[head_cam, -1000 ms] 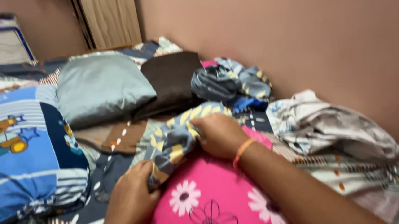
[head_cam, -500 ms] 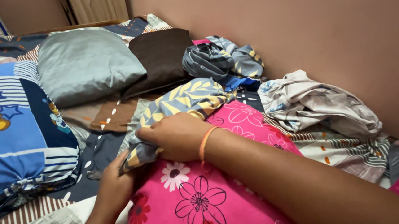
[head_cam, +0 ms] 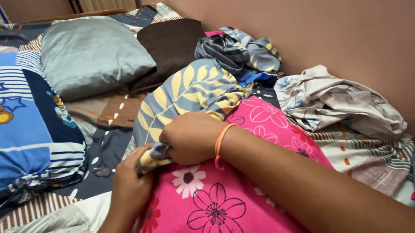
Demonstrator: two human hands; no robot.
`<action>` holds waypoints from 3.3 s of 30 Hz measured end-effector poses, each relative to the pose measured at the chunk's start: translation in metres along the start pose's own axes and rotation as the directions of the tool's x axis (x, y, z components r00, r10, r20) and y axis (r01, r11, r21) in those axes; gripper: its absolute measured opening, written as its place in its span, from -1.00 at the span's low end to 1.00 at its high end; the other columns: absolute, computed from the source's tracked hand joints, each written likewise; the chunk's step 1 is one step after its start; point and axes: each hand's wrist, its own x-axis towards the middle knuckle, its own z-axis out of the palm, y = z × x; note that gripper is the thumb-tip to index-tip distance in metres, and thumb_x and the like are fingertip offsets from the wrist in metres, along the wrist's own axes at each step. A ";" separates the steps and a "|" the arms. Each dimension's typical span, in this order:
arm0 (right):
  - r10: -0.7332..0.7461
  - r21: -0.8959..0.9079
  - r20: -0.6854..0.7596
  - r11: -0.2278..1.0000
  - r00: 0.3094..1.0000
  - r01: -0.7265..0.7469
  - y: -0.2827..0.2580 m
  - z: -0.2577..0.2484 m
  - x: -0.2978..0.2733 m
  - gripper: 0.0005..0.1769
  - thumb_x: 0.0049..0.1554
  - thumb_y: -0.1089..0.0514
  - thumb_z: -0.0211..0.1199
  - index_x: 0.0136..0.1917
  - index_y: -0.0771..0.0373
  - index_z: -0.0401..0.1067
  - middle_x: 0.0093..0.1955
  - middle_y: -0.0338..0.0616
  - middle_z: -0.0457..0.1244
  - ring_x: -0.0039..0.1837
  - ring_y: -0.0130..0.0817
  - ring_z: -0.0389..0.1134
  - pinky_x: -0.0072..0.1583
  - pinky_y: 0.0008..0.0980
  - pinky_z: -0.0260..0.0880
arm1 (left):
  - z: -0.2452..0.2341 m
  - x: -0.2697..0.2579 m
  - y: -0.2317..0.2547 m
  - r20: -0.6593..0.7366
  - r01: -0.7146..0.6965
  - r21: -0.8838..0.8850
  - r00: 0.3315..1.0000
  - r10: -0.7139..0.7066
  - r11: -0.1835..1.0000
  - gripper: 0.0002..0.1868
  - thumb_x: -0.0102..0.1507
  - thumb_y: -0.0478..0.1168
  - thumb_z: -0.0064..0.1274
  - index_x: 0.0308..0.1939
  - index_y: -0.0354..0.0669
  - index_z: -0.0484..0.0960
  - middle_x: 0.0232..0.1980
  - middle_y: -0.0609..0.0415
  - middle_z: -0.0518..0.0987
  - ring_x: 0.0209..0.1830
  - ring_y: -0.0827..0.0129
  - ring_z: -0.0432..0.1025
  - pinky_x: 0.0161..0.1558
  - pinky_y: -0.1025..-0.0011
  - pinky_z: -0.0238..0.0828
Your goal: The person inserts a pink floral pillow into a grey and yellow patterned pillowcase. They align the corners, push the pillow inside, and adjust the fabric to fit the pillow.
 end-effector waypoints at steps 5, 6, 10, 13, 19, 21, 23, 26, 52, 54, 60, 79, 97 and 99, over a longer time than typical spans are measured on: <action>-0.014 0.120 -0.165 0.992 0.986 0.034 0.004 0.002 -0.011 -0.67 0.04 -0.12 0.29 -0.04 0.10 0.57 -0.13 0.03 0.41 -0.03 0.09 0.43 0.05 0.07 0.35 | -0.001 0.012 -0.015 0.130 0.332 -0.167 0.941 -0.313 0.928 -0.66 0.18 -0.31 -0.05 0.00 -0.21 0.68 -0.28 -0.06 0.75 -0.31 0.30 0.56 -0.18 0.37 0.47; -0.022 0.114 -0.176 0.993 0.984 0.043 0.007 0.002 -0.012 -0.63 0.02 -0.15 0.32 -0.03 0.11 0.56 -0.09 0.01 0.41 0.02 0.06 0.43 0.09 0.06 0.34 | -0.004 0.014 -0.017 0.175 0.407 -0.080 0.904 -0.389 0.910 -0.69 0.19 -0.27 -0.01 -0.04 -0.23 0.71 -0.30 -0.07 0.75 -0.34 0.31 0.56 -0.21 0.37 0.45; -0.041 -0.081 -0.386 0.997 0.922 0.011 0.031 -0.001 -0.015 -0.42 -0.22 -0.16 0.46 0.07 0.04 0.58 0.07 -0.03 0.37 0.25 0.09 0.32 0.23 0.18 0.17 | -0.008 0.019 -0.009 0.293 0.601 0.089 0.746 -0.598 0.794 -0.65 0.21 -0.05 0.18 -0.11 -0.27 0.76 -0.36 -0.10 0.72 -0.42 0.29 0.51 -0.28 0.33 0.40; 0.151 -0.060 -0.368 0.981 0.918 -0.186 0.057 -0.008 -0.028 -0.39 -0.14 -0.16 0.47 0.17 0.00 0.55 0.21 -0.06 0.31 0.38 0.08 0.22 0.24 0.33 0.07 | -0.014 0.014 0.014 0.346 0.607 -0.005 0.746 -0.569 0.794 -0.56 0.12 0.06 0.22 -0.07 -0.16 0.75 -0.35 0.01 0.72 -0.39 0.36 0.49 -0.27 0.35 0.41; 0.342 0.255 -0.312 0.929 0.886 -0.269 0.091 -0.011 -0.047 -0.68 -0.01 0.10 0.25 0.04 0.07 0.59 -0.01 0.03 0.42 0.09 0.05 0.43 0.14 -0.02 0.40 | -0.019 0.028 0.068 0.301 0.411 0.151 0.847 -0.438 0.899 -0.44 0.10 0.26 0.19 -0.09 -0.10 0.73 -0.29 -0.02 0.72 -0.28 0.20 0.60 -0.12 0.29 0.47; 0.441 0.197 -0.315 0.896 0.840 -0.397 0.091 -0.010 -0.048 -0.75 0.03 0.06 0.27 -0.03 0.11 0.60 -0.08 0.07 0.41 0.03 0.10 0.43 0.09 0.01 0.37 | -0.009 0.040 0.083 0.247 0.252 0.195 0.923 -0.296 0.948 -0.35 0.09 0.29 0.23 -0.03 -0.16 0.66 -0.21 -0.11 0.69 -0.19 0.06 0.59 -0.08 0.22 0.45; 0.478 0.195 -0.315 0.878 0.820 -0.437 0.088 -0.011 -0.048 -0.75 0.05 0.02 0.28 -0.06 0.14 0.59 -0.10 0.08 0.41 0.02 0.10 0.43 0.08 0.03 0.38 | 0.005 0.054 0.097 0.179 0.017 0.150 0.983 -0.044 0.989 -0.21 0.05 0.28 0.29 0.09 -0.26 0.54 -0.08 -0.22 0.65 -0.06 -0.09 0.56 -0.03 0.14 0.41; 0.508 0.302 -0.274 0.851 0.816 -0.429 0.089 -0.015 -0.053 -0.70 0.03 -0.08 0.34 -0.08 0.14 0.60 -0.13 0.08 0.41 -0.02 0.08 0.45 0.05 0.01 0.41 | 0.031 0.077 0.119 0.267 0.054 0.249 0.956 -0.122 0.967 -0.14 0.02 0.27 0.31 0.21 -0.18 0.46 -0.04 -0.25 0.63 0.01 -0.16 0.52 -0.03 0.03 0.41; 0.484 0.865 0.149 0.358 0.862 -0.351 0.128 -0.005 -0.119 -0.43 0.15 -0.13 0.29 0.29 0.26 0.52 0.15 -0.03 0.44 0.09 -0.42 0.39 0.06 -0.37 0.39 | 0.092 0.114 0.175 0.168 -0.166 0.387 0.980 0.107 0.907 -0.39 0.07 -0.27 0.19 0.24 0.02 0.52 0.05 -0.05 0.53 -0.08 -0.04 0.52 -0.16 0.04 0.44; 0.460 0.859 0.184 0.354 0.869 -0.369 0.124 -0.021 -0.122 -0.45 0.26 -0.01 0.34 0.37 0.39 0.41 0.10 0.19 0.39 -0.03 -0.41 0.27 -0.07 -0.29 0.23 | 0.094 0.120 0.175 0.185 -0.205 0.402 0.973 0.140 0.892 -0.48 0.17 -0.20 0.16 0.24 0.07 0.53 0.04 -0.05 0.54 -0.09 -0.03 0.52 -0.17 0.03 0.44; 0.286 0.975 0.128 -0.210 0.950 -0.068 0.114 -0.029 -0.125 -0.48 0.15 0.11 0.26 0.36 0.27 0.39 0.17 -0.17 0.40 0.13 -0.52 0.43 0.12 -0.51 0.50 | 0.068 0.140 0.156 0.085 -0.138 0.507 0.990 0.110 0.851 -0.68 0.20 -0.14 0.10 0.05 0.04 0.61 -0.08 -0.06 0.61 -0.11 -0.07 0.54 -0.11 0.01 0.46; 0.210 0.813 -0.168 -0.523 0.963 0.256 0.101 0.104 0.070 -0.65 0.34 0.18 0.18 0.29 0.46 0.43 0.15 0.05 0.33 0.12 -0.35 0.39 0.12 -0.45 0.45 | -0.016 0.180 0.155 0.094 0.094 0.543 0.981 -0.172 0.834 -0.60 0.11 0.03 0.21 0.02 0.13 0.72 -0.06 -0.13 0.69 0.01 -0.05 0.55 0.06 0.08 0.46; 0.309 0.942 -0.331 0.171 0.891 0.291 0.022 0.101 0.126 -0.33 0.11 0.14 0.26 0.47 0.25 0.25 0.42 0.09 0.23 0.39 -0.24 0.25 0.37 -0.41 0.21 | -0.076 0.170 0.121 -0.006 0.333 0.530 0.921 -0.390 0.780 -0.62 0.29 0.12 -0.05 -0.06 0.08 0.75 -0.07 -0.15 0.70 0.00 -0.13 0.56 0.03 0.04 0.45; 0.375 0.924 -0.370 0.241 0.850 0.296 0.004 0.100 0.124 -0.28 0.07 0.15 0.26 0.48 0.24 0.21 0.49 -0.03 0.17 0.48 -0.39 0.19 0.43 -0.48 0.13 | -0.086 0.158 0.118 0.020 0.357 0.470 0.910 -0.414 0.807 -0.59 0.27 0.16 -0.04 -0.05 0.08 0.76 -0.08 -0.14 0.72 0.00 -0.08 0.58 0.04 0.10 0.47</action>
